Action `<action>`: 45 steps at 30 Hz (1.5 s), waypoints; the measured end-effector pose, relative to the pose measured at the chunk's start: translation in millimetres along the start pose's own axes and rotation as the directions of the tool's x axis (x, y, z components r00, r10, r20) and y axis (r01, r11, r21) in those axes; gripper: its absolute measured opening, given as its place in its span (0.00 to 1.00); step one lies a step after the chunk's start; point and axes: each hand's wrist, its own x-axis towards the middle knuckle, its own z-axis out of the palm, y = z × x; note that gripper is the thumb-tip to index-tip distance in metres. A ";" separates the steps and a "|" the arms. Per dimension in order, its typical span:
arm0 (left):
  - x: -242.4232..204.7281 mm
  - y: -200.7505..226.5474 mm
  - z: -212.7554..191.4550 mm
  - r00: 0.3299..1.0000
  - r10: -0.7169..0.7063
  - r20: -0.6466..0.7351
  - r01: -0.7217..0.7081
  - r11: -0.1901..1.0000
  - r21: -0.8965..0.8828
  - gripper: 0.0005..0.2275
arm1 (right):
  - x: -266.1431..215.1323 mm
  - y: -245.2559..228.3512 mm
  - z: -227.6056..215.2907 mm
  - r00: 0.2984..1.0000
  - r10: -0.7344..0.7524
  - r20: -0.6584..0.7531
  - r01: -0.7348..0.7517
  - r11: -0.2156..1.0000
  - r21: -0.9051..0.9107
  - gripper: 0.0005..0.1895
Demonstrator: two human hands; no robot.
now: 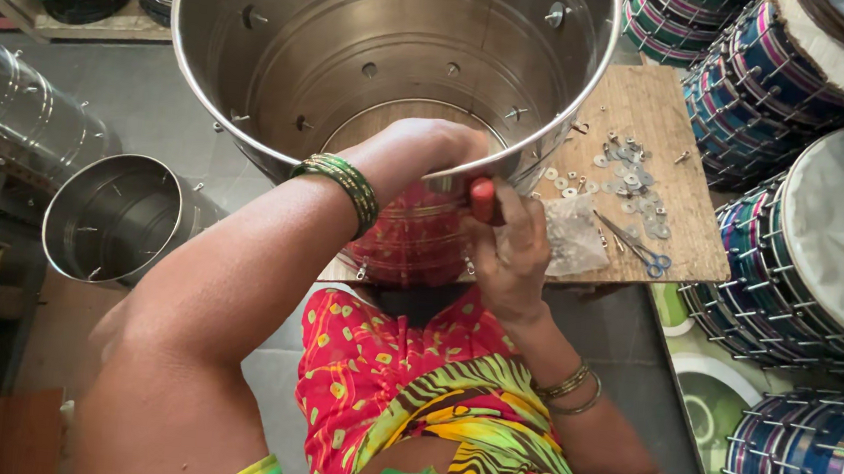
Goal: The person sits on the floor and uses a red screwdriver to tighten tension rods on a large stainless steel drum shell. They rotate the shell to access different rods and continue tightening them systematically.
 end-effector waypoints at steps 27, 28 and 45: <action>12.9 -27.7 10.3 0.999 0.042 0.026 -0.041 0.998 -0.048 0.17 | 34.6 -8.9 -54.1 0.978 0.132 -0.163 -0.023 0.840 0.542 0.37; 10.8 -30.3 11.0 0.999 0.040 0.028 -0.038 0.998 -0.049 0.18 | 35.4 -13.5 -57.8 0.976 0.137 -0.166 -0.024 0.835 0.550 0.37; 46.4 -51.9 -0.4 0.991 0.127 0.044 -0.121 0.986 -0.117 0.20 | 75.3 -20.7 -114.7 0.919 0.062 -0.389 0.195 0.787 0.585 0.36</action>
